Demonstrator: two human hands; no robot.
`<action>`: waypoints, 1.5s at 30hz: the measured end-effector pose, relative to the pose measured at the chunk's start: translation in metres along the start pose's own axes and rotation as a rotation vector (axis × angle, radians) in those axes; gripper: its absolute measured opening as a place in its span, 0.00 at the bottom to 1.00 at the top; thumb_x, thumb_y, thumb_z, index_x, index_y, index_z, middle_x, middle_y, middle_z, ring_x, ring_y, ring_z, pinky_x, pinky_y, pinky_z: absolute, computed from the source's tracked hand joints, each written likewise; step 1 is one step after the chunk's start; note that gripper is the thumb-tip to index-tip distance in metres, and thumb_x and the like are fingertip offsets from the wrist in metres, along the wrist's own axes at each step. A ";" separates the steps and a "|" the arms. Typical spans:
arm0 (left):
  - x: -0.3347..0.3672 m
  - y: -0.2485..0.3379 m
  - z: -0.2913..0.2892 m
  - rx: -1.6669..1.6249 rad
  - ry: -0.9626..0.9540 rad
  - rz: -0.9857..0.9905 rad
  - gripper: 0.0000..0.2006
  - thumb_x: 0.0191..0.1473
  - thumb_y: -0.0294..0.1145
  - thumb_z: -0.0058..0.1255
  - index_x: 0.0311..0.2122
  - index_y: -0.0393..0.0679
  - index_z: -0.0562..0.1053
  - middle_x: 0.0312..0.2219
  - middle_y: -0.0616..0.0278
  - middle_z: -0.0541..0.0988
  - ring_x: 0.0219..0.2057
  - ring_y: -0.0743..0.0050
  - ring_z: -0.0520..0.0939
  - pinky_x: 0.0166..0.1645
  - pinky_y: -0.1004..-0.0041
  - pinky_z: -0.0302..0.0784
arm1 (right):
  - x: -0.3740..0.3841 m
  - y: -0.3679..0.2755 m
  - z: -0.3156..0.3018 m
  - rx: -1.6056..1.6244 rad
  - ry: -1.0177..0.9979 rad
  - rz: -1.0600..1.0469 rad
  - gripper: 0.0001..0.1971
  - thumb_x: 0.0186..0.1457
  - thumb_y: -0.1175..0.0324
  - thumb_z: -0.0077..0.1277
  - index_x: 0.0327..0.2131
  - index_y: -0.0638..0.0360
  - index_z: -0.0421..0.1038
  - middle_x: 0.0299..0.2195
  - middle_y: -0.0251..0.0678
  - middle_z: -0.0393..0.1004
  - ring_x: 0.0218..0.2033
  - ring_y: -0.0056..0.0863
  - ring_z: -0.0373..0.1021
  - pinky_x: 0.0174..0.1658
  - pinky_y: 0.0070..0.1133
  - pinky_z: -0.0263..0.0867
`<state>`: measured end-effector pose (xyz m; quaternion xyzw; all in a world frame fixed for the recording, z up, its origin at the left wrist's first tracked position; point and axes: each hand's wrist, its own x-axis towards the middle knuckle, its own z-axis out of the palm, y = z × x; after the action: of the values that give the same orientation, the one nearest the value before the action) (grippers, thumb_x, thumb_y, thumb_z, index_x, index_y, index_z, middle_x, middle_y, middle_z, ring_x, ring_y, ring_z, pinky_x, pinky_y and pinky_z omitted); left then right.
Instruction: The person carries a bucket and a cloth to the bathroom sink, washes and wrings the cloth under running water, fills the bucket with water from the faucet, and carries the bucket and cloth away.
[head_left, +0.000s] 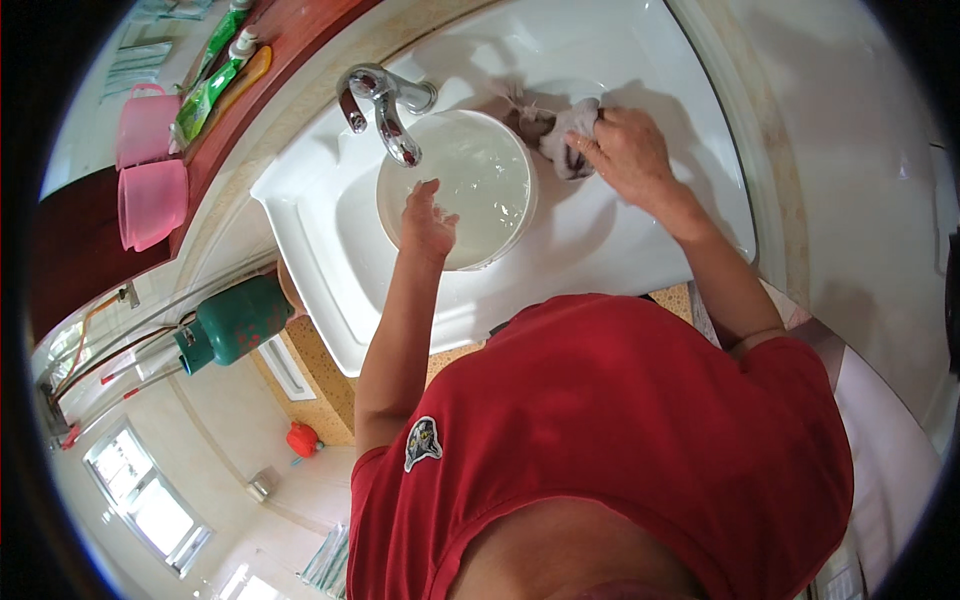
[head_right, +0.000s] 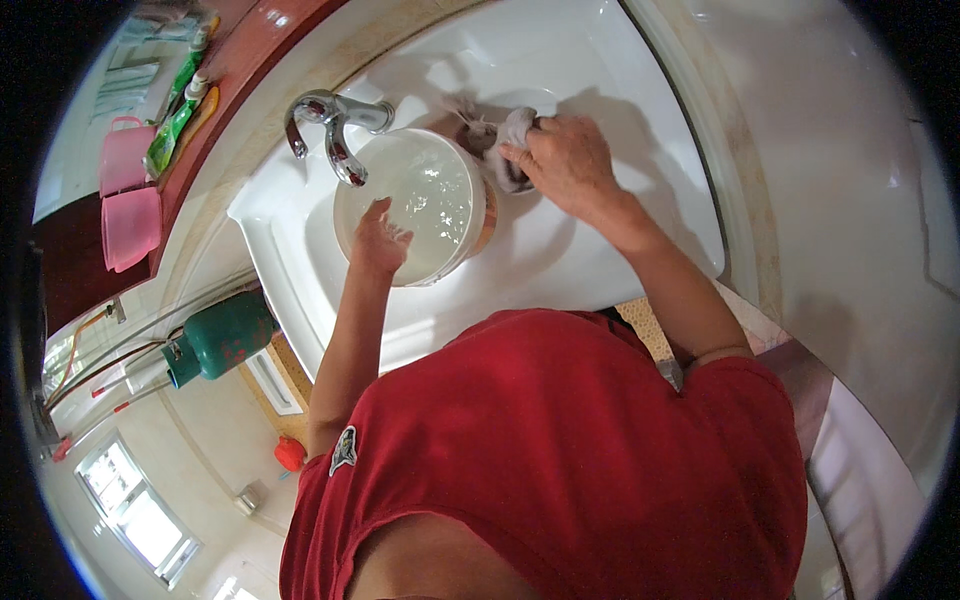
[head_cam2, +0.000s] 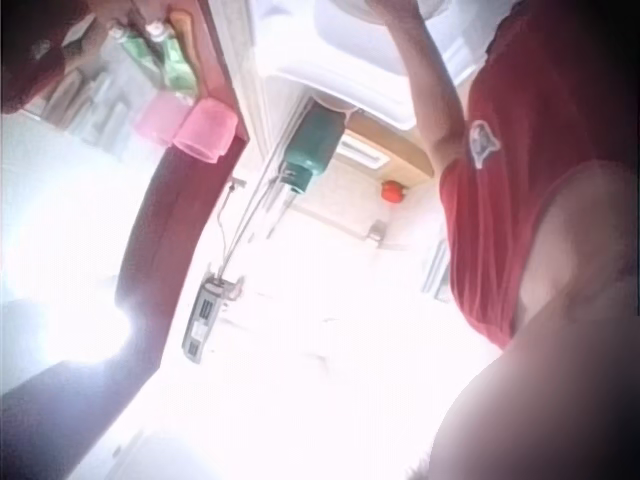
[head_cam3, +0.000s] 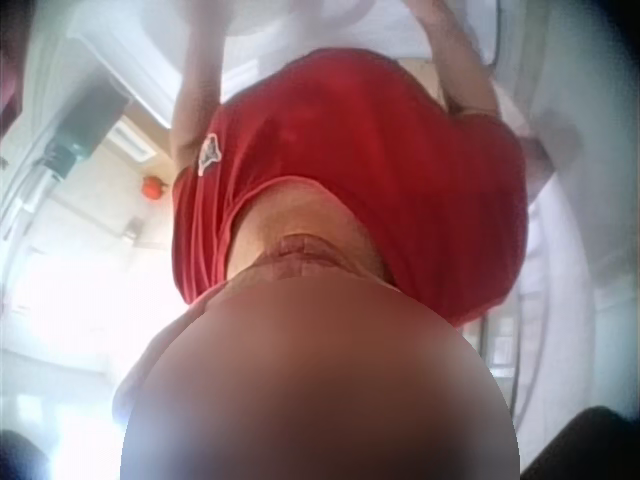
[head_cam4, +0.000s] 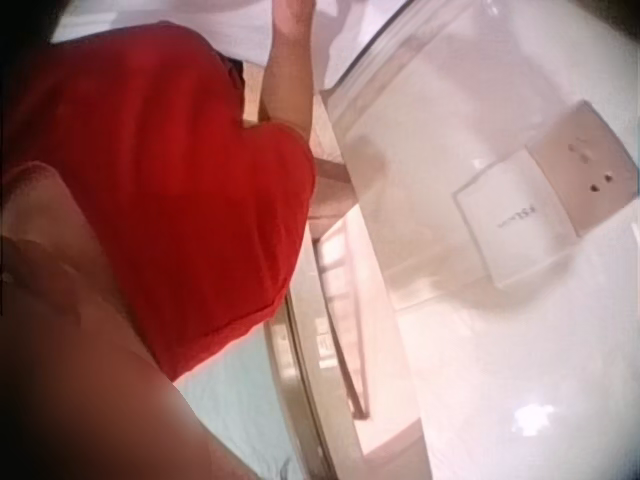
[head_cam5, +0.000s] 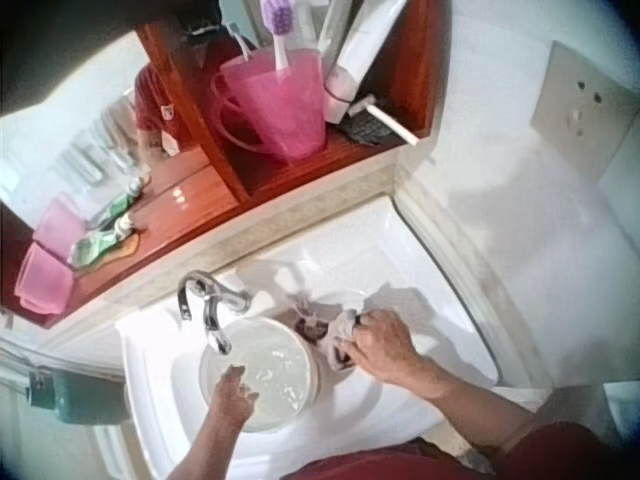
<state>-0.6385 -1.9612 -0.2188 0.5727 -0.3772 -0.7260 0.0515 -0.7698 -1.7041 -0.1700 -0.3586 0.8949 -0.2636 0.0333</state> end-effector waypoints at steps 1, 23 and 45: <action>-0.001 -0.003 0.007 0.003 0.006 -0.028 0.19 0.50 0.35 0.49 0.48 0.44 0.64 0.47 0.58 0.63 0.46 0.65 0.63 0.55 0.61 0.57 | -0.001 -0.002 0.013 0.260 0.085 0.081 0.23 0.55 0.52 0.45 0.25 0.68 0.68 0.24 0.47 0.71 0.24 0.42 0.67 0.32 0.30 0.64; -0.013 0.013 0.012 -0.117 -0.201 -0.134 0.11 0.51 0.33 0.48 0.39 0.41 0.69 0.39 0.59 0.72 0.38 0.63 0.71 0.46 0.70 0.69 | -0.005 0.012 0.041 0.920 -0.037 0.405 0.14 0.54 0.61 0.50 0.38 0.61 0.73 0.28 0.26 0.72 0.32 0.15 0.65 0.36 0.17 0.61; -0.080 0.015 0.084 0.544 -0.709 0.542 0.27 0.49 0.30 0.55 0.53 0.38 0.60 0.48 0.53 0.68 0.46 0.68 0.71 0.49 0.68 0.70 | 0.009 -0.031 0.013 -0.051 0.421 -0.220 0.11 0.46 0.73 0.54 0.36 0.62 0.72 0.39 0.41 0.70 0.37 0.35 0.69 0.36 0.24 0.67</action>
<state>-0.6895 -1.8902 -0.1409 0.1661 -0.6812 -0.7116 -0.0440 -0.7543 -1.7344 -0.1643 -0.3919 0.8440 -0.3117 -0.1922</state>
